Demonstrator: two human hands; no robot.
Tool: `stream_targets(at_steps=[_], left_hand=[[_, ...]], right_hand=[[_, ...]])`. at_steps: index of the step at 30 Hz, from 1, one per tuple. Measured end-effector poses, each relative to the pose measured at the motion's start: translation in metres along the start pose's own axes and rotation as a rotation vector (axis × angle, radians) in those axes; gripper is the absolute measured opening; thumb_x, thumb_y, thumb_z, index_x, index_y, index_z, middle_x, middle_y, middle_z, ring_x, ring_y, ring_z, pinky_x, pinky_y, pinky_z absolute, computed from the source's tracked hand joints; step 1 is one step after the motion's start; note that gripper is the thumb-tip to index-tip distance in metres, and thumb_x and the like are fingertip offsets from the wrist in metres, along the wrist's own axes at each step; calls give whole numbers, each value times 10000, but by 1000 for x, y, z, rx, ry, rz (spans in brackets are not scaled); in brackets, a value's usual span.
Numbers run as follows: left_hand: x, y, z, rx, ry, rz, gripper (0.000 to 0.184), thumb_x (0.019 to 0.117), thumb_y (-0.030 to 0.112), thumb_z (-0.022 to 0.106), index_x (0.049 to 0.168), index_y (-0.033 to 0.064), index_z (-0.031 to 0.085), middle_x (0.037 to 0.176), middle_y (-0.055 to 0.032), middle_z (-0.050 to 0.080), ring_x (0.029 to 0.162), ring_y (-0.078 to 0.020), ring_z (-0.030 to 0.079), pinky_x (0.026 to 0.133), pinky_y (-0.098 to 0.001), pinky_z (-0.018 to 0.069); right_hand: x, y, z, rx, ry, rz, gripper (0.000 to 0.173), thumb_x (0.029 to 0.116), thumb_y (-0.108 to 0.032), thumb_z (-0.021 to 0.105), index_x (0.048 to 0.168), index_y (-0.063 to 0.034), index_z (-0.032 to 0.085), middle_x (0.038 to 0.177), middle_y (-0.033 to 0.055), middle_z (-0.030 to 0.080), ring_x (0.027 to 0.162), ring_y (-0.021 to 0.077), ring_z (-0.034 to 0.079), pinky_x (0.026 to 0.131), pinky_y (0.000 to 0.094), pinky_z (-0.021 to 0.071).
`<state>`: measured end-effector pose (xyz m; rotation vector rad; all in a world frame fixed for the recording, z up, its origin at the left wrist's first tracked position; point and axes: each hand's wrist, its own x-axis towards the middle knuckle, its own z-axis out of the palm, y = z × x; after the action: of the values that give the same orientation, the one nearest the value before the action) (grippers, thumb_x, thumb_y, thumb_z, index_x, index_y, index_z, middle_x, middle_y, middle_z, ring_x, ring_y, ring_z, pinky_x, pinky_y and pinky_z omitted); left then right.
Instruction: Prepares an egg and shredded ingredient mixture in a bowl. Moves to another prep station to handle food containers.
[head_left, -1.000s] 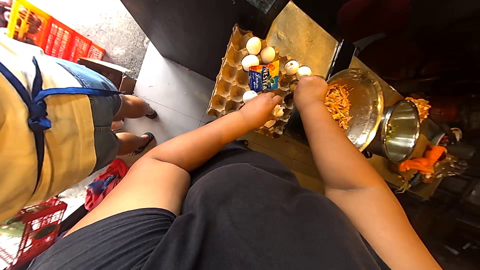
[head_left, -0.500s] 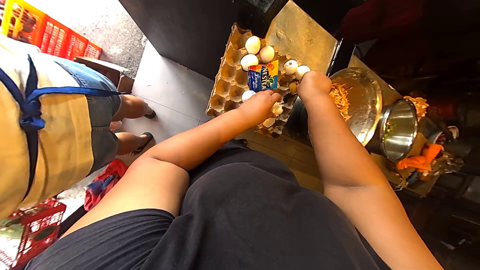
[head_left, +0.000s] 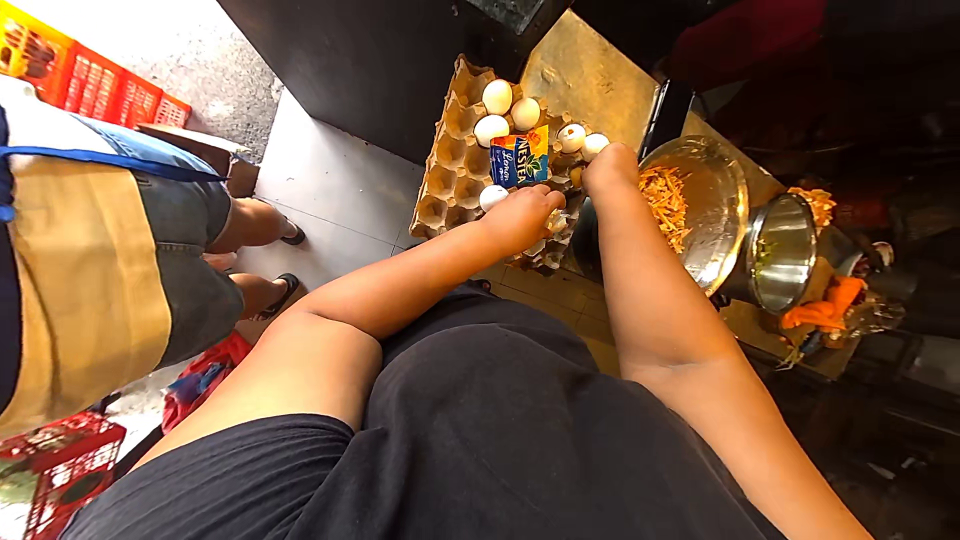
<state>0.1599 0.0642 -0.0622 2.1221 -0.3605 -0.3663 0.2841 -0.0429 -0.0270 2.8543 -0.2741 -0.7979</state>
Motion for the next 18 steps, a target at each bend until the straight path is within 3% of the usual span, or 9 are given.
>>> stream_targets(at_steps=[11,18], left_hand=[[-10,-12,-5,-17,5,88,439,914,155,760,1306,12,622,1229,-223,638,1196,-369,614,1058,-475,479],[-10,-15,-20,-18,-21,51,450,923,153,750,1330,23,607,1286,-222,614,1238,-368,591,1081,-479,460]], right_hand=[[-3,0,12,81,74,74,266,969,-59,607,1188,81,663,1337,275,624,1314,407,583,1040,579,498],[-1,-6,8,66,18,114,380,946,-54,654,1281,117,597,1394,291,578,1348,404,553,1088,561,467]])
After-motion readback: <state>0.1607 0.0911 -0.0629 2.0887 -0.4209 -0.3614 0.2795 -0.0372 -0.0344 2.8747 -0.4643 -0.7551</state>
